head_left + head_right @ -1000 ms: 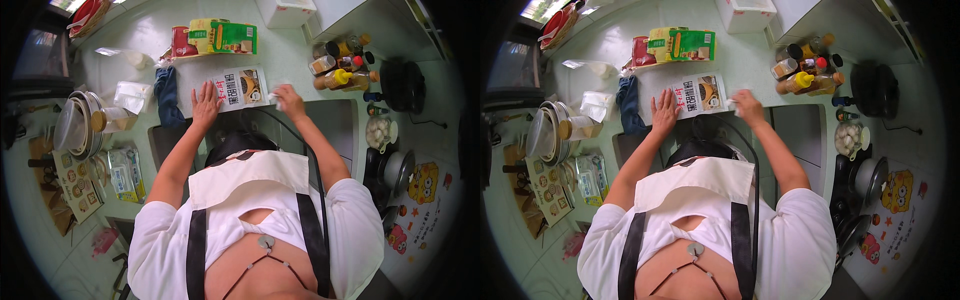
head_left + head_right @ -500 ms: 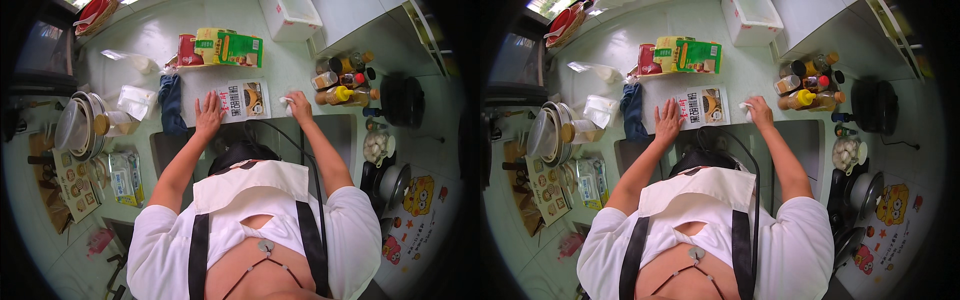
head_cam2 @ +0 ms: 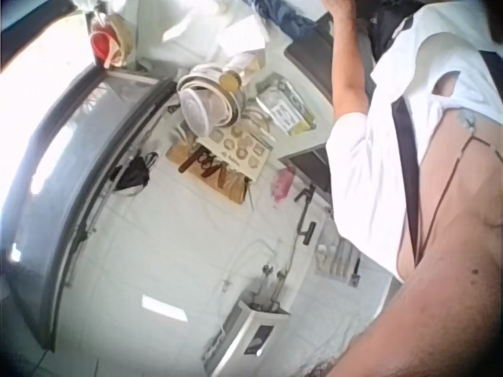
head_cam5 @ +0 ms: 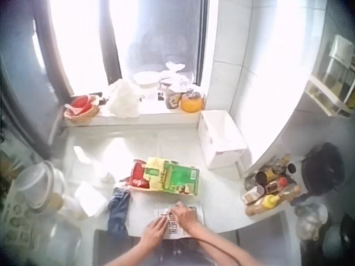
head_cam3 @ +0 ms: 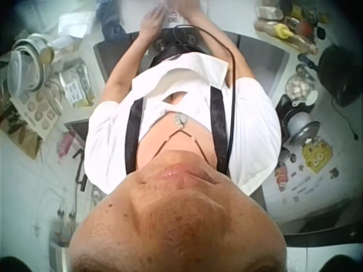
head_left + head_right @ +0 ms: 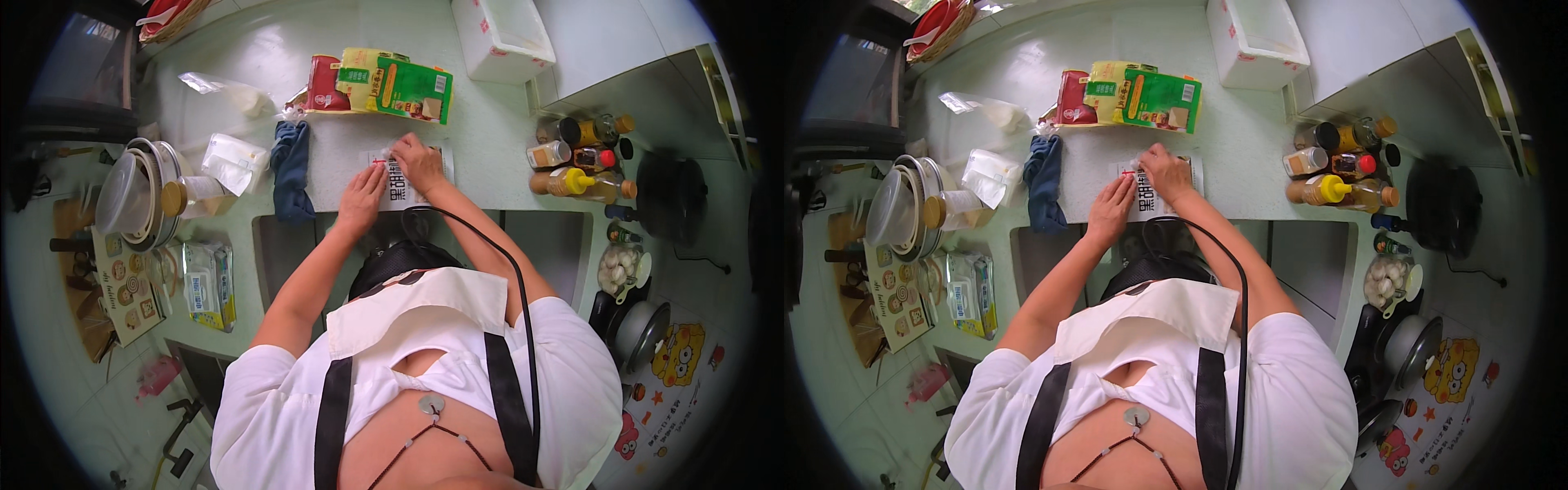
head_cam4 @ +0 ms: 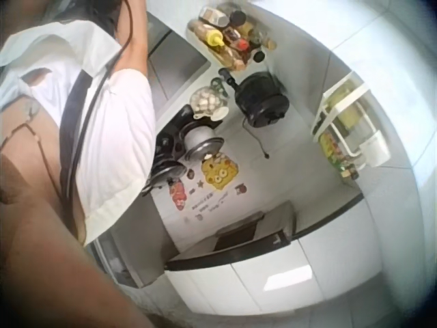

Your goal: The person holds packages of food items, wipes them down sequentially with a cloth, inspects their wrappers, and organizes them inside a white container on a kitchen workspace counter.

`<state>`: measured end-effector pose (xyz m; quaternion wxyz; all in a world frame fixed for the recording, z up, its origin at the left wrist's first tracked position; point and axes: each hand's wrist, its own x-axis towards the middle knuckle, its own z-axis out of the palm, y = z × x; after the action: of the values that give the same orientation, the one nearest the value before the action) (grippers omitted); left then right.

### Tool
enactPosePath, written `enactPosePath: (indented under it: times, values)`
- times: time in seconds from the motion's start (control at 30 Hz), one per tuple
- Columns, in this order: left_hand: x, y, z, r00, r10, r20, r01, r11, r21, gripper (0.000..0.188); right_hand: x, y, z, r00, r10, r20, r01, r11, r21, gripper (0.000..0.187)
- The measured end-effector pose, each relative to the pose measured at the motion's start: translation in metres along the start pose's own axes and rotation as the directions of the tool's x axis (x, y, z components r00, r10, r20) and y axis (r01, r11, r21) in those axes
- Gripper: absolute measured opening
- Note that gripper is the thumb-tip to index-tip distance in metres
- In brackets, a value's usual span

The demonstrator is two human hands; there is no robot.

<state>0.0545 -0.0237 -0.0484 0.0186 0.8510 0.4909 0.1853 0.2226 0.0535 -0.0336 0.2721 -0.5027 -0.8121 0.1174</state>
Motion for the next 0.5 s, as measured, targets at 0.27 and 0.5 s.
enactPosePath:
  times: [0.27,0.5]
  values:
    - [-0.006,0.003,-0.001,0.998,-0.039,0.040,0.038,0.999,0.032,0.049,-0.002,0.033,-0.014,0.969,0.237,-0.063,-0.245,0.951,-0.190,0.008]
    - [0.001,0.005,0.000,0.999,-0.035,-0.008,0.035,0.999,0.025,0.048,-0.069,0.098,-0.072,0.933,0.347,-0.098,-0.359,0.922,-0.148,0.013]
